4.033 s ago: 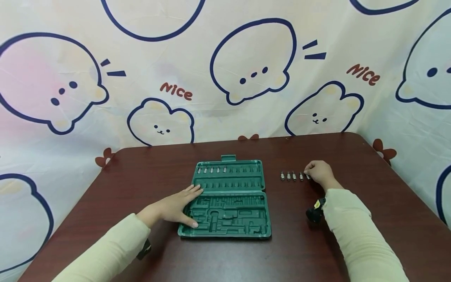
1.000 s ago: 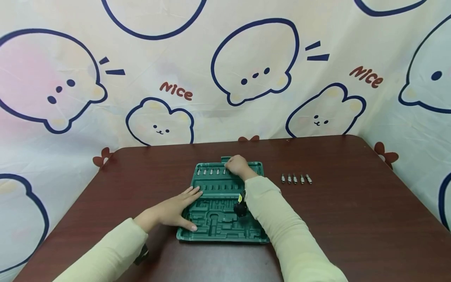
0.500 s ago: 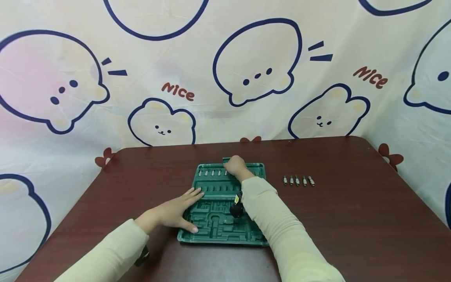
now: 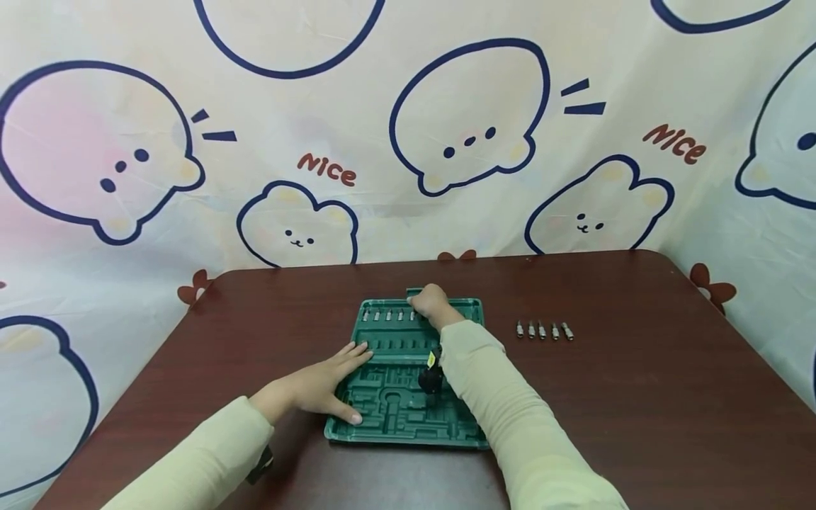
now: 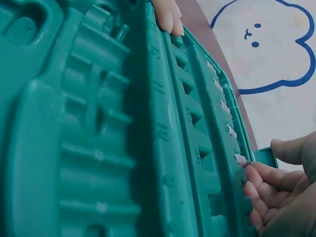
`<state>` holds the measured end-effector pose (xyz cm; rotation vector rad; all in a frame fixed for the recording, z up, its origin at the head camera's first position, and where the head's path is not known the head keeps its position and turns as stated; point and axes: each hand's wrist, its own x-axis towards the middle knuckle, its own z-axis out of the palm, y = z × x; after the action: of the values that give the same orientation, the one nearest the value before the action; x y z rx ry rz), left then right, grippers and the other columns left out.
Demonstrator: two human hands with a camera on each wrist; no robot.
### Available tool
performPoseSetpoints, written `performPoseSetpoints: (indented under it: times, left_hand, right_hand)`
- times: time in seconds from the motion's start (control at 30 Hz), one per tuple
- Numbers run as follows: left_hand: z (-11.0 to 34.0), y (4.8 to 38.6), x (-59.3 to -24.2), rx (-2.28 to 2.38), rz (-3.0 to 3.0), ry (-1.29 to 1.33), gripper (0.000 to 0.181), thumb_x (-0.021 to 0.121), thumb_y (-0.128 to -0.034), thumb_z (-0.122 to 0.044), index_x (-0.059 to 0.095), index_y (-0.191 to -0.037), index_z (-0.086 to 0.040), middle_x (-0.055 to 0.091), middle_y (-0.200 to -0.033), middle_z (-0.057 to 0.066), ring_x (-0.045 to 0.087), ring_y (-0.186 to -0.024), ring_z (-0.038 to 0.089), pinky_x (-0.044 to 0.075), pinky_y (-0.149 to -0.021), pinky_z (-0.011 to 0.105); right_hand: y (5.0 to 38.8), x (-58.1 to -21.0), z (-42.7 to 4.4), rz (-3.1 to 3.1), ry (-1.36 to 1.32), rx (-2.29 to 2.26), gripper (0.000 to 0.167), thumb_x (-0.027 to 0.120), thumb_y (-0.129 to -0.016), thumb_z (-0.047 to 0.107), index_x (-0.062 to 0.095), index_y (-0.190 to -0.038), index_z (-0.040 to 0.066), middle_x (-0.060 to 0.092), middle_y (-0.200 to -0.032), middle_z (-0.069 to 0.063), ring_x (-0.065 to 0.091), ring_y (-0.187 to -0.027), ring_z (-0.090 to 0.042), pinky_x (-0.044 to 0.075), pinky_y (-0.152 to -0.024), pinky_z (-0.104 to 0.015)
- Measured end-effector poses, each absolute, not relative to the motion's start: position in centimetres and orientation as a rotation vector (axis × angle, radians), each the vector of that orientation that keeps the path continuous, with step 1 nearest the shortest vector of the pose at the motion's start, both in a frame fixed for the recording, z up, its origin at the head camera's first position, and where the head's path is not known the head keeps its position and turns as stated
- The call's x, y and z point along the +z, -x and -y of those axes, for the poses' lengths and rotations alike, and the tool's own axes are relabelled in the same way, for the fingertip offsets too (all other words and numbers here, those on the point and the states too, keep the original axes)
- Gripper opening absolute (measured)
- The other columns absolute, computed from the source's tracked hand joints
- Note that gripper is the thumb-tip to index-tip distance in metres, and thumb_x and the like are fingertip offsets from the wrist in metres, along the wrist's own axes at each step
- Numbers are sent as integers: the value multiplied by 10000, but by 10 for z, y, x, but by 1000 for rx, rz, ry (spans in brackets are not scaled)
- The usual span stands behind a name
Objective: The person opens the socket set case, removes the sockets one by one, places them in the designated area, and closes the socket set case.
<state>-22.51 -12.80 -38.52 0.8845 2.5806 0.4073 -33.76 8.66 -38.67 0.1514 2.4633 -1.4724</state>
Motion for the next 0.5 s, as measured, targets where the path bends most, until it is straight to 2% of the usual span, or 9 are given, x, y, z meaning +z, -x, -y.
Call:
performPoseSetpoints:
  times: [0.17, 0.33, 0.5]
  left_hand:
    - [129, 226, -386, 406, -2586, -888, 1009, 611, -622, -615, 157, -1398, -157, 54, -1441, 15, -16, -1297, 213, 268, -940, 445]
    - [129, 225, -384, 414, -2582, -889, 1004, 617, -627, -606, 159, -1397, -153, 55, -1441, 19, -13, -1297, 214, 262, -942, 451]
    - [129, 225, -384, 417, -2578, -896, 999, 612, -632, -605, 159, -1397, -149, 57, -1441, 22, -10, -1296, 218, 263, -942, 450]
  right_hand:
    - [338, -387, -84, -2495, -160, -1448, 471, 485, -885, 118, 277, -462, 121, 176, -472, -2, 142, -456, -153, 228, -481, -301]
    - [338, -387, -84, -2520, -168, -1444, 430, 493, -876, 101, 334, -477, 119, 295, -507, -18, 261, -482, -158, 299, -510, -300]
    - [337, -386, -84, -2510, -144, -1440, 409, 478, -872, 70, 335, -492, 119, 298, -502, -14, 296, -500, -158, 324, -534, -300]
